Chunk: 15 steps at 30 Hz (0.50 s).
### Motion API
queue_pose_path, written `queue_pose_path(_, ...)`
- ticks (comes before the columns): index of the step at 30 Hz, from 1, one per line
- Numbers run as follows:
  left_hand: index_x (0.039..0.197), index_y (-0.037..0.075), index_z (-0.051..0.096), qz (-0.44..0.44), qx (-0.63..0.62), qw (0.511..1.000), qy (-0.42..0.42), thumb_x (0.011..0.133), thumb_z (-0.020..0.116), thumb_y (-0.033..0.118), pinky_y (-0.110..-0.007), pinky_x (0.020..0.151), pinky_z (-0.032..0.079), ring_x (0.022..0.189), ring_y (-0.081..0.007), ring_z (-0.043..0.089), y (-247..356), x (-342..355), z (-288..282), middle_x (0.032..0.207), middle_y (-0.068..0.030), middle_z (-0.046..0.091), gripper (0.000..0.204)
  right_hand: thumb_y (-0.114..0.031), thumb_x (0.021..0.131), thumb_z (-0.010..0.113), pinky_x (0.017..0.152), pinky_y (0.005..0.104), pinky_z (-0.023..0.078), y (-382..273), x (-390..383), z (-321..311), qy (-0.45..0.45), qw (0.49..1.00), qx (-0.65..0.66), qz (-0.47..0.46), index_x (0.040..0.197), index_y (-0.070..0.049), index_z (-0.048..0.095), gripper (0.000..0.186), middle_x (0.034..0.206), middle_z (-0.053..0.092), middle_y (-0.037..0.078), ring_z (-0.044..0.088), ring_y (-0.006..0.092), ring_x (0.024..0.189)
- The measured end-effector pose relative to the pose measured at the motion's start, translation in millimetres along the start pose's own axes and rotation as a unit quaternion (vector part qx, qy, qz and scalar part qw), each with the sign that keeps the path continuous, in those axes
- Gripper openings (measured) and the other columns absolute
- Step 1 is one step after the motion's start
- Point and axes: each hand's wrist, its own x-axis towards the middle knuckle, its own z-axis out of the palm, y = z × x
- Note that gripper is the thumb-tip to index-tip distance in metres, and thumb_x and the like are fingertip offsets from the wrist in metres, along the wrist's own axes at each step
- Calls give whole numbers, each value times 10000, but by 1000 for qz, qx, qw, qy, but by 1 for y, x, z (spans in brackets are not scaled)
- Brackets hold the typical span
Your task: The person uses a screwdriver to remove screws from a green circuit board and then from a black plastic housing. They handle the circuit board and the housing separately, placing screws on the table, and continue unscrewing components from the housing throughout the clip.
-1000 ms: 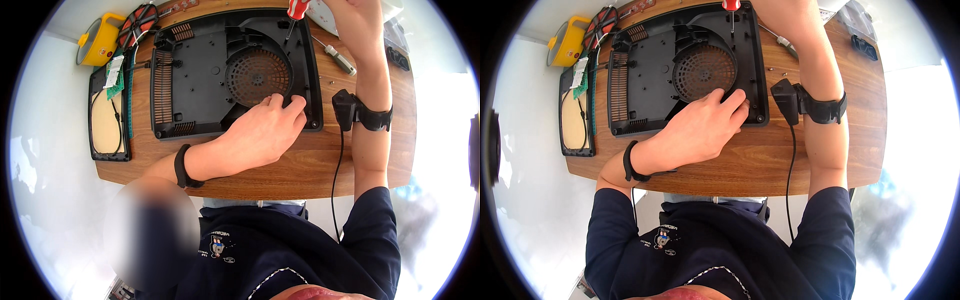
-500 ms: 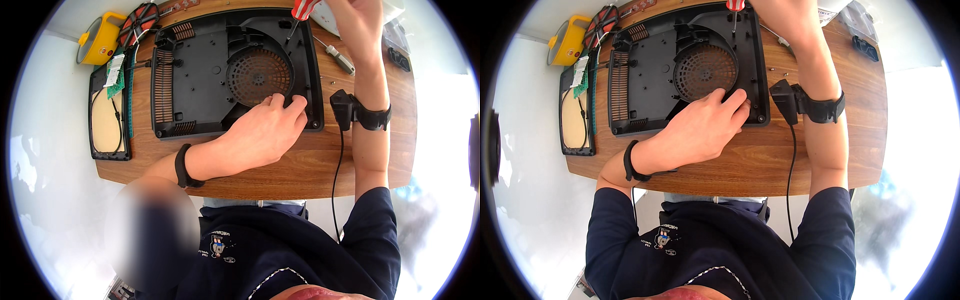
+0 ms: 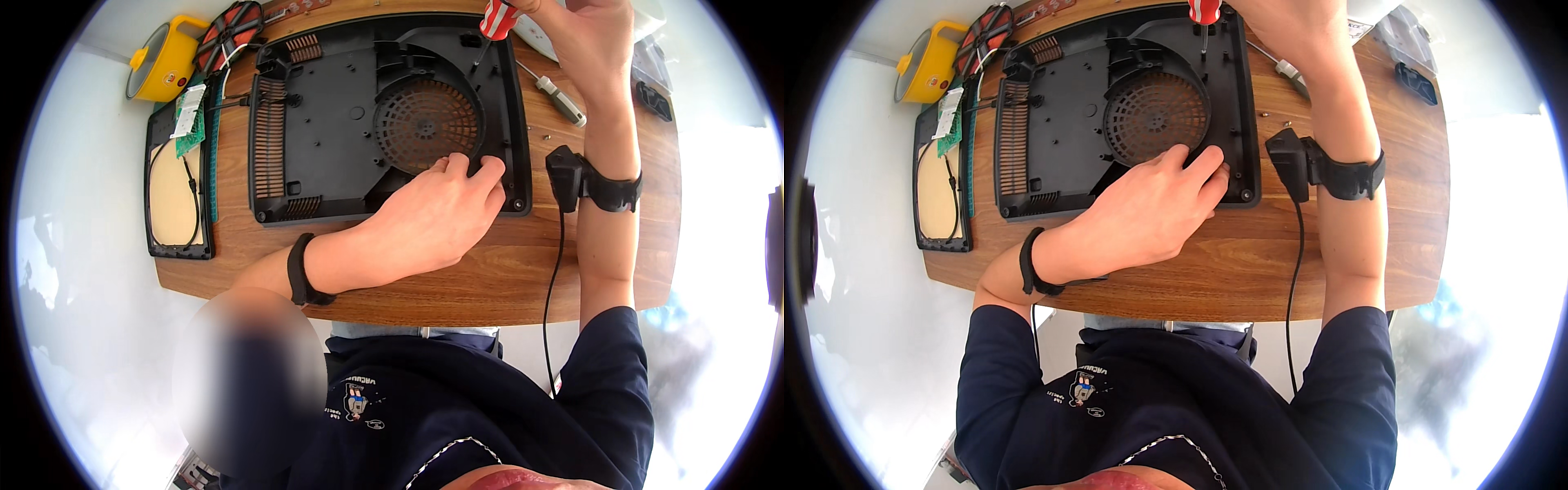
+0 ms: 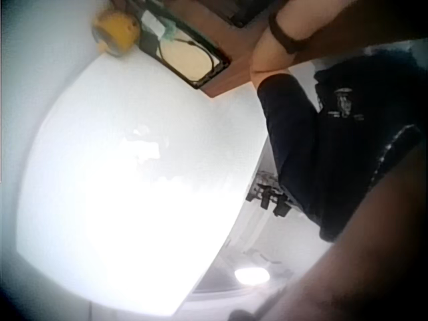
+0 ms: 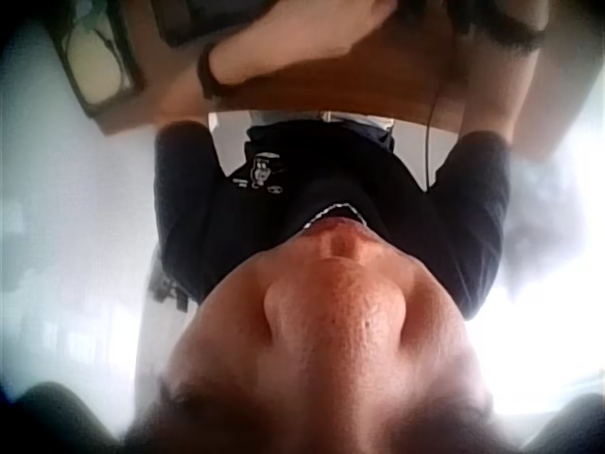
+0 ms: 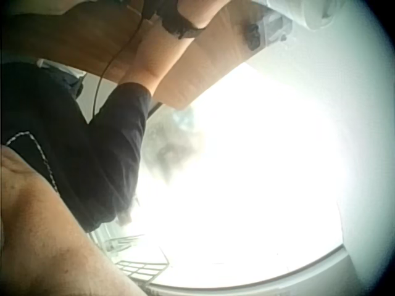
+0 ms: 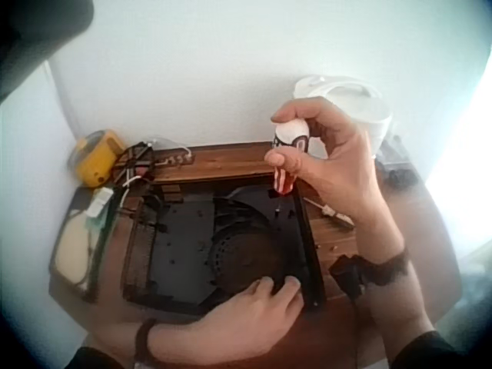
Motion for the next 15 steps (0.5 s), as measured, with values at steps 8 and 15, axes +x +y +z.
queue_pose_path(8,1111,-69,636,10,10,1000,-8,741,720,80,-274,629,536,775,-203,538,0,1,0,1111,-124,535,407,-68,939,762,876,260,527,25,-3,4,91,931,-338,-106,1332,-22,597,429,1103,683,34,642,109,962)
queue_pose_path(15,1111,-66,635,10,4,1000,-6,749,718,80,-276,632,540,777,-204,542,-1,1,1,1114,-123,535,399,-115,873,836,837,266,516,16,-3,22,207,977,-41,41,1262,-38,659,434,1126,684,27,623,85,863)
